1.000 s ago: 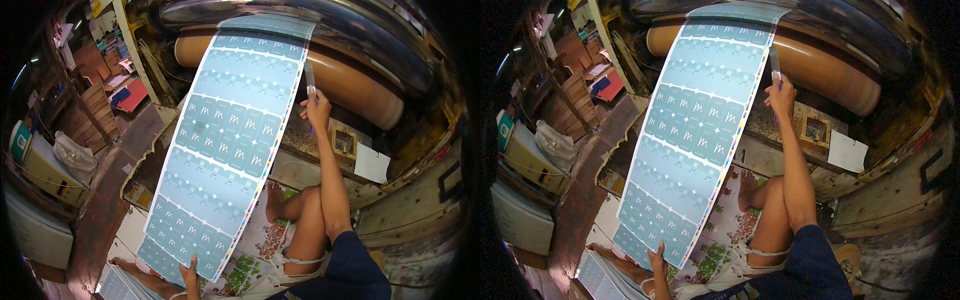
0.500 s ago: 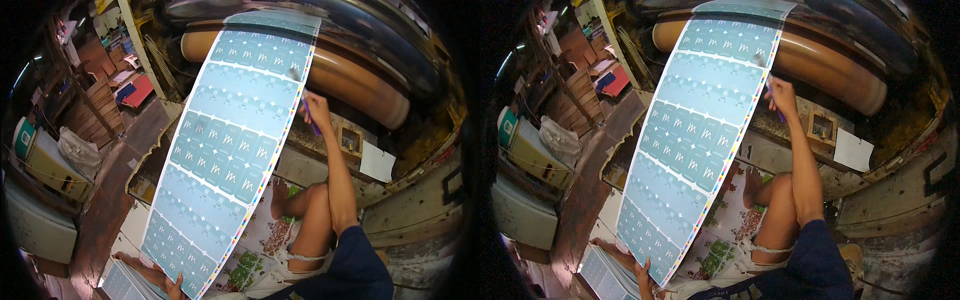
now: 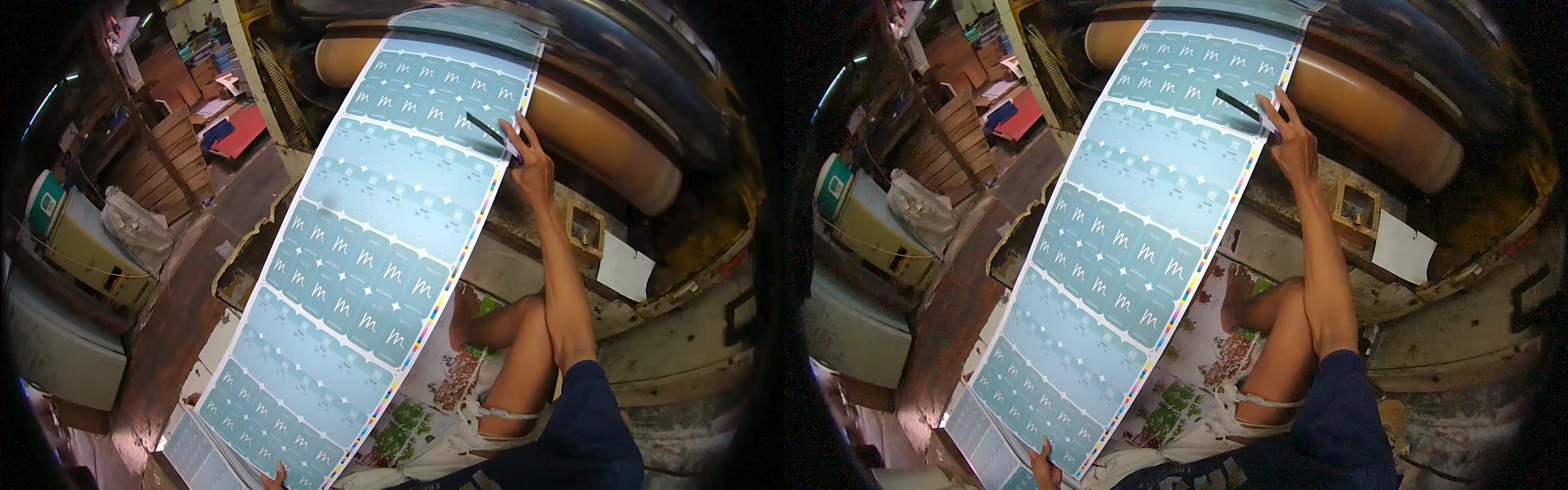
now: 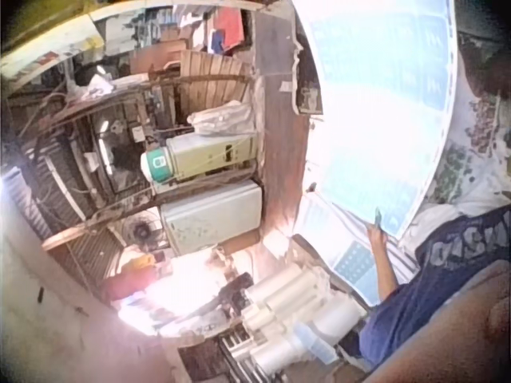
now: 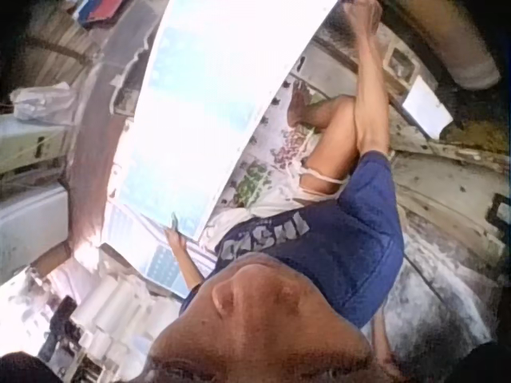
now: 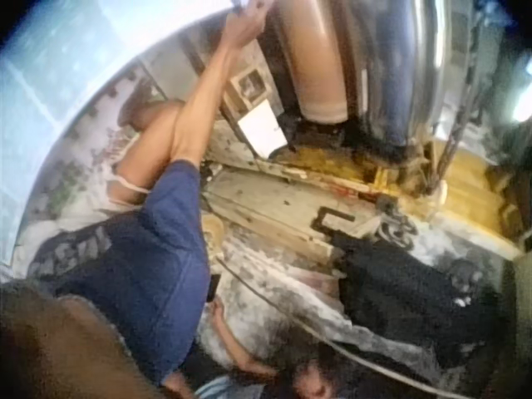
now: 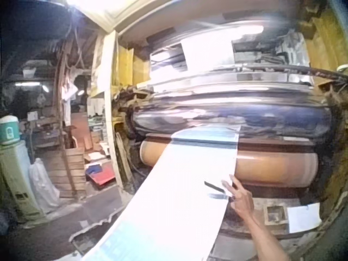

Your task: The person cuts sections of a long printed paper roll using a small utility blade by hand, placing the cut sheets into a stack on the floor.

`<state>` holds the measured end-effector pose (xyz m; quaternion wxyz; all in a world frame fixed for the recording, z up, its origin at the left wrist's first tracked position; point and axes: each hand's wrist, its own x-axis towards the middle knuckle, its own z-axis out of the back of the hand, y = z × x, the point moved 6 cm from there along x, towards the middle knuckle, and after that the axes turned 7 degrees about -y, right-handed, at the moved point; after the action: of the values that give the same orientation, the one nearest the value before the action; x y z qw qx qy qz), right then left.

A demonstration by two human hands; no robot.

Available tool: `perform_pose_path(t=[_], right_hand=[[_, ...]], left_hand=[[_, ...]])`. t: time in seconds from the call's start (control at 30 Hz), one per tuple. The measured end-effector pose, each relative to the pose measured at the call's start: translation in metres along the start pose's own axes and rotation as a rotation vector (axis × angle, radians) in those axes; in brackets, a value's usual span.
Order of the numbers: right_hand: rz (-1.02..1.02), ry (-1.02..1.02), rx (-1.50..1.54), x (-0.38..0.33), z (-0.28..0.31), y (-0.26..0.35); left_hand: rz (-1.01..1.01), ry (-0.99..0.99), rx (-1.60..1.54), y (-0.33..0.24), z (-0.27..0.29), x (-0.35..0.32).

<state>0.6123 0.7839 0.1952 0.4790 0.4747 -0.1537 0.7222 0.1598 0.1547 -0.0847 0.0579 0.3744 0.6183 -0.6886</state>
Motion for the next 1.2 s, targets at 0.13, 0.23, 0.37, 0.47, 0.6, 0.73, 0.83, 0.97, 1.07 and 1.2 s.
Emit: perform_pose_path(t=[0.13, 0.23, 0.37, 0.47, 0.6, 0.73, 0.83, 0.97, 1.07, 1.2], right_hand=[[0.045, 0.122, 0.120, 0.002, -0.014, -0.015], [0.027, 0.166, 0.250, 0.014, -0.020, -0.027], [0.287, 0.235, 0.151, 0.024, -0.032, -0.042], [0.457, 0.216, 0.054, 0.050, -0.021, -0.010], [0.232, 0.537, 0.219, 0.030, -0.021, 0.062], [0.224, 0.626, 0.180, 0.009, 0.010, 0.109], [0.282, 0.621, 0.318, 0.008, 0.028, 0.129], [0.399, 0.588, 0.385, -0.008, 0.026, 0.158], [0.378, 0.597, 0.401, -0.026, 0.022, 0.152], [0.320, 0.675, 0.262, -0.051, 0.021, 0.164]], left_hand=[[0.010, -0.120, 0.237, -0.030, -0.006, -0.028], [-0.073, -0.173, 0.103, 0.011, 0.049, 0.014], [-0.198, -0.117, 0.074, -0.003, 0.125, 0.077], [-0.203, -0.278, 0.191, -0.018, 0.152, 0.088], [-0.130, -0.167, 0.174, -0.006, 0.089, 0.112], [-0.040, -0.042, 0.170, 0.038, 0.078, 0.186], [-0.108, -0.263, 0.205, 0.072, 0.067, 0.253], [0.004, -0.043, 0.157, 0.098, 0.050, 0.306], [-0.192, 0.067, 0.327, 0.096, 0.009, 0.302], [-0.494, -0.535, 1.298, 0.093, -0.013, 0.270]])
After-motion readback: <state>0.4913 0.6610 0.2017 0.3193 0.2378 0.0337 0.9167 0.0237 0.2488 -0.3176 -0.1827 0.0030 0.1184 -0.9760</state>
